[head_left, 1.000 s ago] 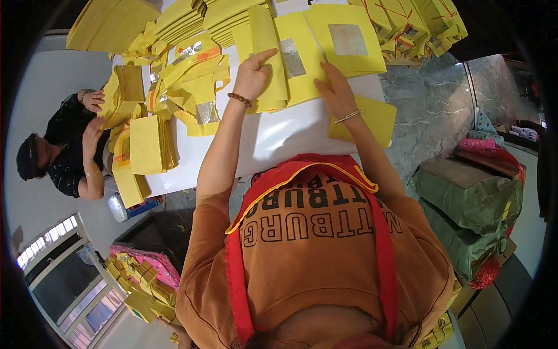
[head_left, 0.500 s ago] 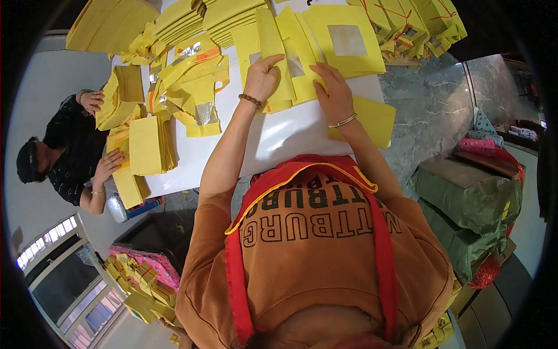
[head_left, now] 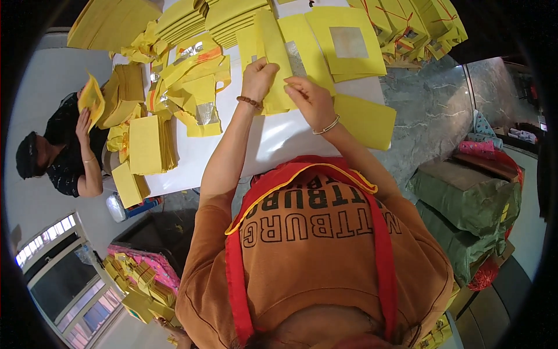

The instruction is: Folding and stacking sheets of yellow joss paper with foil centers.

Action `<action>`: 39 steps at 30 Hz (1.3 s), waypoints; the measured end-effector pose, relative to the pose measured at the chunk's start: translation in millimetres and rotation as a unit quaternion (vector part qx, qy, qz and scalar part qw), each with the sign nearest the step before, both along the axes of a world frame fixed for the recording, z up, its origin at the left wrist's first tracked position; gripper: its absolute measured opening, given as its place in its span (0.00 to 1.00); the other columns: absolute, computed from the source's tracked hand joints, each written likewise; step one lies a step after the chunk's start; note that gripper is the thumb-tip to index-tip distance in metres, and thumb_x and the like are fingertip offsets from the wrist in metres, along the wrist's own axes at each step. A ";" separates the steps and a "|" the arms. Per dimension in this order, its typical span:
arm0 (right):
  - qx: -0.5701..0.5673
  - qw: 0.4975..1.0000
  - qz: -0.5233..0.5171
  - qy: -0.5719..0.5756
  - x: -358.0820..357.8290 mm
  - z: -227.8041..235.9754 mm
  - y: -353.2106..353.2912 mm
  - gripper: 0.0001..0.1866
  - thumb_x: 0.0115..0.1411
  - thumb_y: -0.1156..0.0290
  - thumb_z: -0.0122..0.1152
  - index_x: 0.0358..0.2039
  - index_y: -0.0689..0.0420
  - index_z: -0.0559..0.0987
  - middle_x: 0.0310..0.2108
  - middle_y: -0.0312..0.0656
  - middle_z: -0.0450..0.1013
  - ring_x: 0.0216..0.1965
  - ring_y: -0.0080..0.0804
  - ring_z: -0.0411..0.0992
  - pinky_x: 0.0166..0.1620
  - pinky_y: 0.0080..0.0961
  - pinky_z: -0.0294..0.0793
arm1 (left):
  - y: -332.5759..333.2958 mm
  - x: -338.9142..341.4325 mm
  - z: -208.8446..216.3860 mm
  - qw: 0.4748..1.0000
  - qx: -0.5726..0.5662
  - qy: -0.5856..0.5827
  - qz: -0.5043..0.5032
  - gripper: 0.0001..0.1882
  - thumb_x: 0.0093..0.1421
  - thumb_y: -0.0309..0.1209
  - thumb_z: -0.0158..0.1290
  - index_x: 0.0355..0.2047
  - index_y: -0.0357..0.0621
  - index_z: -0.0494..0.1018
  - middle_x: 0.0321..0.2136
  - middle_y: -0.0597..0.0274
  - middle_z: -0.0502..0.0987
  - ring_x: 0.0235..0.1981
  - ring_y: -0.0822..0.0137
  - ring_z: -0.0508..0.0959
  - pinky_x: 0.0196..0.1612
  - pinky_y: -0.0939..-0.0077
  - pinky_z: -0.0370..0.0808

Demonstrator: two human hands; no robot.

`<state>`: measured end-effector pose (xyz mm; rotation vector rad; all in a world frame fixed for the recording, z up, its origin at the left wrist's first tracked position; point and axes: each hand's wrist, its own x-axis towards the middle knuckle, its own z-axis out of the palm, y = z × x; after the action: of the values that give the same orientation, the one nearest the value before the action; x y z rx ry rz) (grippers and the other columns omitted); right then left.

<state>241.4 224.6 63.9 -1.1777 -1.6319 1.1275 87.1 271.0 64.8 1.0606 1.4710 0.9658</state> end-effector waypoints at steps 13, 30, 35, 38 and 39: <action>-0.213 0.918 -0.131 0.308 43.7 -25.5 29.0 0.12 0.59 0.70 0.48 0.43 0.60 0.70 0.34 0.39 0.72 0.34 0.25 0.71 0.37 0.20 0.73 | -15.7 -50.9 22.9 0.979 -0.009 -0.205 -0.006 0.11 0.52 0.22 0.50 0.38 0.34 0.70 0.33 0.61 0.75 0.32 0.74 0.74 0.36 0.82 0.71; -0.372 0.814 0.130 0.427 1.0 10.1 -2.6 0.24 0.57 0.57 0.49 0.52 0.53 0.61 0.46 0.38 0.65 0.46 0.29 0.65 0.45 0.29 0.68 | -85.6 26.9 66.1 0.927 0.155 0.304 -0.159 0.43 0.52 0.33 0.51 0.60 0.43 0.34 0.22 0.49 0.72 0.22 0.51 0.72 0.29 0.68 0.71; -0.397 0.793 0.097 0.452 2.8 -5.6 -2.8 0.18 0.58 0.65 0.49 0.48 0.56 0.65 0.41 0.37 0.68 0.41 0.27 0.68 0.43 0.25 0.69 | -90.0 24.2 52.6 0.946 0.158 0.232 -0.163 0.39 0.55 0.35 0.49 0.59 0.40 0.37 0.39 0.41 0.70 0.31 0.53 0.73 0.35 0.69 0.69; -0.432 0.750 0.121 0.487 13.3 -10.8 1.1 0.16 0.59 0.66 0.46 0.46 0.58 0.67 0.41 0.39 0.69 0.41 0.28 0.69 0.44 0.25 0.70 | -86.4 -1.5 50.6 0.910 0.261 0.309 -0.093 0.38 0.54 0.32 0.49 0.58 0.39 0.41 0.42 0.42 0.68 0.37 0.53 0.72 0.40 0.69 0.68; -0.442 0.726 0.145 0.506 17.2 -10.8 1.5 0.15 0.60 0.67 0.44 0.45 0.59 0.68 0.41 0.40 0.69 0.41 0.29 0.69 0.44 0.25 0.70 | -83.5 -11.8 43.2 0.817 0.409 0.406 0.002 0.37 0.52 0.31 0.51 0.58 0.37 0.44 0.40 0.40 0.68 0.36 0.51 0.71 0.39 0.68 0.68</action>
<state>258.6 226.1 53.1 -0.5138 -0.3491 2.3448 75.4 187.5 108.1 2.3199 1.7275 1.2650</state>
